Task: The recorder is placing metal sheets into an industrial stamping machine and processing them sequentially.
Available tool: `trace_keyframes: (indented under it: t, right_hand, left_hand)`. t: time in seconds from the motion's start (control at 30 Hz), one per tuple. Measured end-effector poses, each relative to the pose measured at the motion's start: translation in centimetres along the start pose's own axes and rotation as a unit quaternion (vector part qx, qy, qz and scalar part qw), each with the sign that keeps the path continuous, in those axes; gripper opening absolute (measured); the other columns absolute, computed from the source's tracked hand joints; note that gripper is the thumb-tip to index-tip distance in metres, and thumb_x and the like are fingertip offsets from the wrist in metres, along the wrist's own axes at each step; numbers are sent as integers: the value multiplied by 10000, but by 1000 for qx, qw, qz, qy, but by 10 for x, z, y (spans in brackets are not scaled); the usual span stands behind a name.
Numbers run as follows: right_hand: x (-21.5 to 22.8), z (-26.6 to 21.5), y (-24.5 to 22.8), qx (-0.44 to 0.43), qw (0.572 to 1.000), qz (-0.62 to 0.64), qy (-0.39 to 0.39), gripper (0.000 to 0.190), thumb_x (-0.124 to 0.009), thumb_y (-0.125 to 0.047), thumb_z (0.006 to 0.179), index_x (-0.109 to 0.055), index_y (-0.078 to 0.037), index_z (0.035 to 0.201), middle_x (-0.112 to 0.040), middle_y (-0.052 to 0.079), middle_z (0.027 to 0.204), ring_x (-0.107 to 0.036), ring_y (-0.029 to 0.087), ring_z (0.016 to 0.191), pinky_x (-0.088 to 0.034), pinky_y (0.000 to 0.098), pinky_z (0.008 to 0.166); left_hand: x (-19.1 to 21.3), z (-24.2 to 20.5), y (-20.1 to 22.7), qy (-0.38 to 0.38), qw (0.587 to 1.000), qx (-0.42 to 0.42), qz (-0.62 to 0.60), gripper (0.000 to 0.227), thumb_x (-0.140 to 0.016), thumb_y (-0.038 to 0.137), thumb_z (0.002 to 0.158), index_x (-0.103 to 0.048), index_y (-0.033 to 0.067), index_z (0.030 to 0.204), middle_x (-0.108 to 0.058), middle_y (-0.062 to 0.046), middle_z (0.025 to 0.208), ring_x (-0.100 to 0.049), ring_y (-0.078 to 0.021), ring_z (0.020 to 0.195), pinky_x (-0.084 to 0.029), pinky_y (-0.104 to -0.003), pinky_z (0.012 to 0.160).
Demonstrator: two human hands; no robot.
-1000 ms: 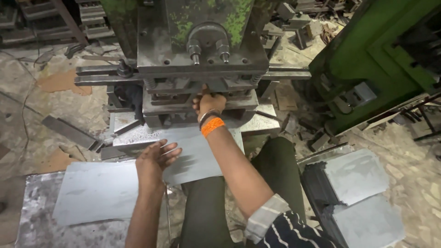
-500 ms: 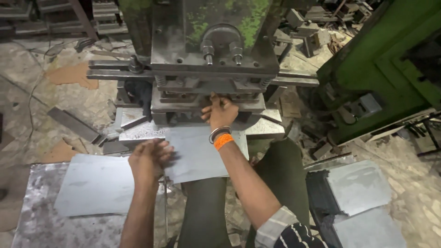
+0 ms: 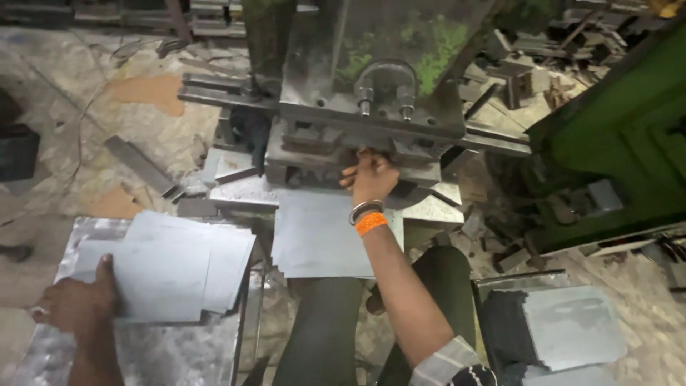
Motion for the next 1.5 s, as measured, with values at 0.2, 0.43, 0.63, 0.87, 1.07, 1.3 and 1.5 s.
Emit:
trace_keyframes:
  t: [0.2, 0.43, 0.63, 0.87, 1.07, 1.3, 1.5]
  right_hand:
    - [1, -3, -1, -6, 1000, -10, -10, 242, -648, -148, 998, -596, 15, 827, -649, 139, 546, -527, 188, 320, -398, 294, 305]
    - [-10, 38, 27, -113, 984, 136, -30, 181, -537, -84, 878, -691, -14, 813, -644, 104, 599, -510, 181, 404, -286, 278, 358]
    - [47, -63, 25, -65, 996, 64, -16, 162, -615, -61, 972, -660, -68, 816, -573, 22, 567, -512, 133, 416, -387, 262, 369]
    - [120, -116, 73, -134, 963, -215, -89, 219, -595, -157, 942, -717, -3, 845, -611, 169, 474, -571, 264, 305, -436, 326, 273]
    - [93, -138, 9, -127, 976, -41, -172, 266, -696, -101, 936, -666, 24, 1168, -731, 212, 985, -728, 307, 809, -572, 382, 681]
    - [66, -27, 50, -58, 988, 130, -59, 77, -662, -89, 996, -696, -27, 965, -732, 99, 806, -701, 183, 571, -615, 285, 568]
    - [88, -55, 46, -70, 979, 174, -76, 98, -675, -31, 973, -619, -1, 898, -672, 161, 805, -764, 382, 728, -669, 452, 717]
  left_hand:
    - [41, 37, -52, -49, 986, -45, -150, 739, -715, 662, 1087, -779, -68, 1183, -779, -294, 1013, -733, -482, 874, -557, -528, 766]
    - [210, -15, 15, -65, 868, -78, -486, 293, -747, 125, 1146, -669, -155, 1110, -595, -205, 803, -483, -245, 613, -395, -355, 530]
    - [279, -72, 118, -178, 789, -43, -586, 135, -655, 214, 1087, -673, 83, 1112, -583, -9, 953, -493, -127, 846, -393, -270, 774]
    - [274, -137, 243, -286, 679, 5, -676, 102, -722, 118, 940, -724, 48, 1014, -635, -123, 956, -544, -239, 845, -466, -388, 772]
    - [240, -148, 333, -326, 658, 5, -679, 117, -743, 196, 959, -749, 103, 1030, -667, -73, 770, -568, -176, 665, -486, -338, 621]
    - [268, -167, 365, -376, 577, 27, -724, 148, -671, 176, 982, -716, 53, 1051, -669, -91, 897, -660, -224, 833, -584, -382, 739]
    - [222, -148, 381, -387, 593, 11, -706, 203, -718, 196, 993, -745, 18, 1088, -732, -202, 987, -725, -289, 922, -602, -486, 826]
Point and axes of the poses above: each hand's wrist, its own z-axis towards the middle knuckle, its own x-axis out of the back of the hand, y = z × x, the point moved 4 cm from there along z, towards the middle knuckle
